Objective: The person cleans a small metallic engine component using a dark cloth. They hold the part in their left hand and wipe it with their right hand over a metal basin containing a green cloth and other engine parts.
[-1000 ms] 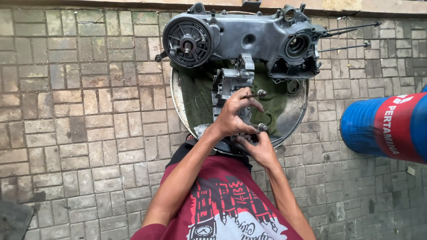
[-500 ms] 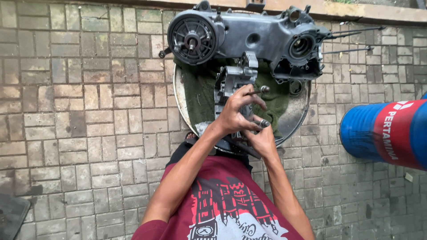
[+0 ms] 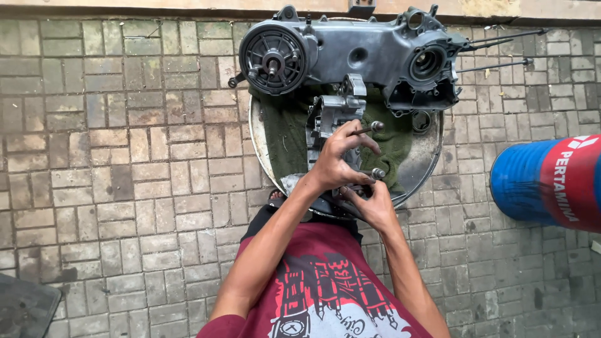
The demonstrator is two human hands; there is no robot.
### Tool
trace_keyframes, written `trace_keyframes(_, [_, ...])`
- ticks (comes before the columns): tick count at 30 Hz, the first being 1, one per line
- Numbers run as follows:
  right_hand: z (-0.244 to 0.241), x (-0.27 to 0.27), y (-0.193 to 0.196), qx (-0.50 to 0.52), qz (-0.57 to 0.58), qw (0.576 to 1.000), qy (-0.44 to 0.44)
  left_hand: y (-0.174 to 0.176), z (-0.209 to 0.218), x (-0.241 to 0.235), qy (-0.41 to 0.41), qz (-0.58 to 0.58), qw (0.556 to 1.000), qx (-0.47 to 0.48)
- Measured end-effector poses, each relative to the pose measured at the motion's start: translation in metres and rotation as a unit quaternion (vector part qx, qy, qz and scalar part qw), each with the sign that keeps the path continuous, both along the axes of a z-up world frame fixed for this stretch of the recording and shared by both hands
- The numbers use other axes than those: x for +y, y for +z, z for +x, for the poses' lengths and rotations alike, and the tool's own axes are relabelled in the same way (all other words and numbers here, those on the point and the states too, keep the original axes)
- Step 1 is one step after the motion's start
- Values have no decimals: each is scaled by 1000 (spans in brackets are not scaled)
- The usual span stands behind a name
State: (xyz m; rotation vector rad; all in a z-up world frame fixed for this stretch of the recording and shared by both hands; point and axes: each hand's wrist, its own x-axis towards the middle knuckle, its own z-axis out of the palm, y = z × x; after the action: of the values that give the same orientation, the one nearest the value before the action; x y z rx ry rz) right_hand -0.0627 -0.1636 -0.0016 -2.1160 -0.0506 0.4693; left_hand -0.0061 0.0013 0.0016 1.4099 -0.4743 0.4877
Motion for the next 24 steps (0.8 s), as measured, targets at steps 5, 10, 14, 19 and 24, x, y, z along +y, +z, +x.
trace_keyframes(5, [6,16,24,11,-24,999,-18,1,-1,3,-11,5,1000,-9])
trace_keyframes(10, [7,9,11,19,-46,999,-12,3,3,4,-17,11,1000,0])
trace_keyframes(14, [26,-6,-20,-65,27,997,-41,-3,3,7,-45,32,998,9])
trace_keyframes(19, [35,-41,-13,-107,89,982,-126,31,-6,25,-94,56,993,32])
trace_keyframes(24, [18,-27,0,-50,69,996,-11,69,-18,47,-177,146,969,94])
